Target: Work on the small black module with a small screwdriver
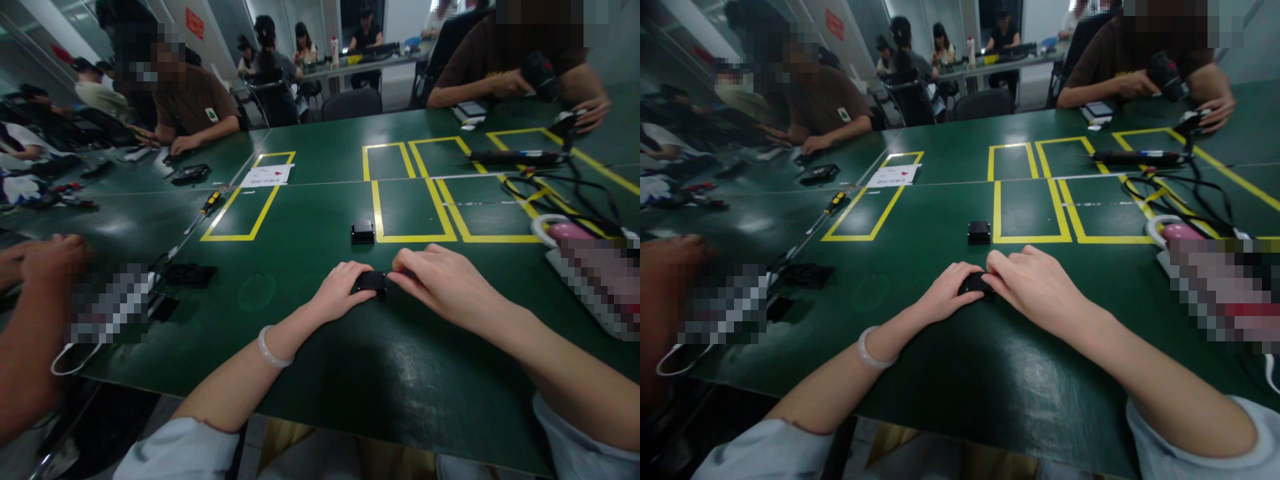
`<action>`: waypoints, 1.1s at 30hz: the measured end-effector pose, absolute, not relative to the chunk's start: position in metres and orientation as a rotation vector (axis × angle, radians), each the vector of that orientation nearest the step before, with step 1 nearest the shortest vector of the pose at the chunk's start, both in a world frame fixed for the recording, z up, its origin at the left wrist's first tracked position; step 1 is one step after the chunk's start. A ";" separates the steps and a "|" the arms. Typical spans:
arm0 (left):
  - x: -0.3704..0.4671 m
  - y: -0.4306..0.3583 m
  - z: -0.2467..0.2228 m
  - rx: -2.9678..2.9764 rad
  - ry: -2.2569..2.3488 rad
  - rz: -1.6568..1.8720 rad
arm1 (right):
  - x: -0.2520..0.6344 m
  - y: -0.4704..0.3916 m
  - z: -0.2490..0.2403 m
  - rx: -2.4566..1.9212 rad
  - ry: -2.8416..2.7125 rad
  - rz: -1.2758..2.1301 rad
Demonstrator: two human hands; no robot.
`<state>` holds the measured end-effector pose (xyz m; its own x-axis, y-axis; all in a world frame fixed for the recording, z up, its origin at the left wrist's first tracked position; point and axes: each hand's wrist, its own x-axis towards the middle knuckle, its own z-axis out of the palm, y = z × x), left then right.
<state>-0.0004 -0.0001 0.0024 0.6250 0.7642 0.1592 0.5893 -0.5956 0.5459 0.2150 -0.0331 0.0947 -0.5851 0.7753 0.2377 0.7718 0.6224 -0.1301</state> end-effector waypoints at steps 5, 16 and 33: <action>0.000 0.000 0.003 2.401 1.070 0.523 | 0.215 -0.034 0.096 -1.240 -2.579 0.035; -0.001 0.000 0.003 2.400 1.071 0.528 | 0.215 -0.033 0.094 -1.242 -2.544 -0.032; -0.001 0.000 0.004 2.394 1.072 0.512 | 0.217 -0.033 0.095 -1.220 -2.576 -0.065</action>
<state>-0.0008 0.0002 0.0036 0.6264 0.7662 0.1435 0.5930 -0.5879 0.5502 0.2168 -0.0332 0.0946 -0.5997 0.7504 0.2780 0.7634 0.6406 -0.0822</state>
